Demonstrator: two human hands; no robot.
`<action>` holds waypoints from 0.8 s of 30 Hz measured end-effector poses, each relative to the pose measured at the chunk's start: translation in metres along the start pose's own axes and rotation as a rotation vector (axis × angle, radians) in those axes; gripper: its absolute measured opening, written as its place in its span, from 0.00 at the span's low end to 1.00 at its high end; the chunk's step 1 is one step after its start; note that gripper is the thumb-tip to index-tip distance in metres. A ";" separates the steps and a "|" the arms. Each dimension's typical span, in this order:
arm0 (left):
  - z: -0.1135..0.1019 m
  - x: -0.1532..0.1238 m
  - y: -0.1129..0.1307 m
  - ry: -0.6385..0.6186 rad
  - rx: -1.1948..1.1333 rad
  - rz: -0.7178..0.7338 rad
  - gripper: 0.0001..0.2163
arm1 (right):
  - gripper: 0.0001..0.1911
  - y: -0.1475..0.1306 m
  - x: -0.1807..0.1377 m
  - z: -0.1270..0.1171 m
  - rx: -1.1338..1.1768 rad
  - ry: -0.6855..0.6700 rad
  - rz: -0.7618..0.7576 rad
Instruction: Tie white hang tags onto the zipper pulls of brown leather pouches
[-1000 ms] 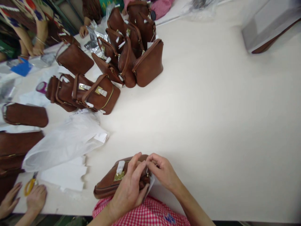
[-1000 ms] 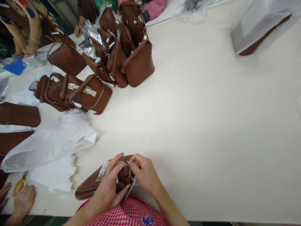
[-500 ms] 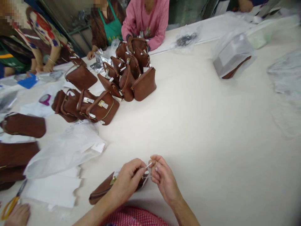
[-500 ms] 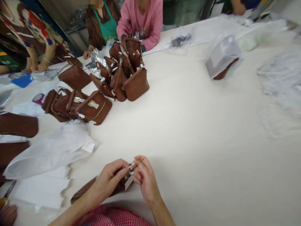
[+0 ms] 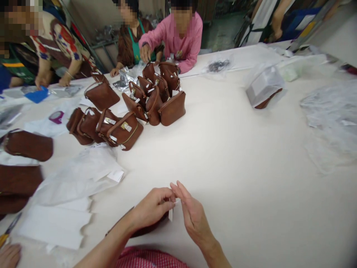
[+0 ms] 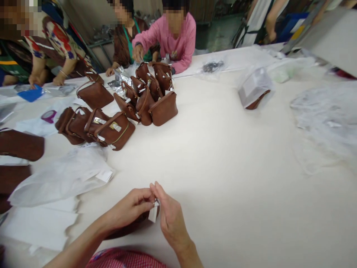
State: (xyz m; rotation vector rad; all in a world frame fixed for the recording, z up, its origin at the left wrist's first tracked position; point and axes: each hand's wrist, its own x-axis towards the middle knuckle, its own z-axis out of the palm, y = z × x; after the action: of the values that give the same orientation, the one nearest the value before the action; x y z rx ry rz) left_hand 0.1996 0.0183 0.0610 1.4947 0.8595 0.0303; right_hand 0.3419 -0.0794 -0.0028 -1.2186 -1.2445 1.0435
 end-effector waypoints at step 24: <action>0.014 0.002 -0.018 0.150 0.033 0.131 0.09 | 0.17 -0.004 0.013 0.003 0.505 0.247 0.573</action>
State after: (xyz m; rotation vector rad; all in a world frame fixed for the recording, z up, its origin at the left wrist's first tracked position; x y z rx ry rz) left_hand 0.1994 0.0047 0.0423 1.5930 0.8843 0.2285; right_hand 0.3396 -0.0661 0.0024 -1.2707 -0.3941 1.4566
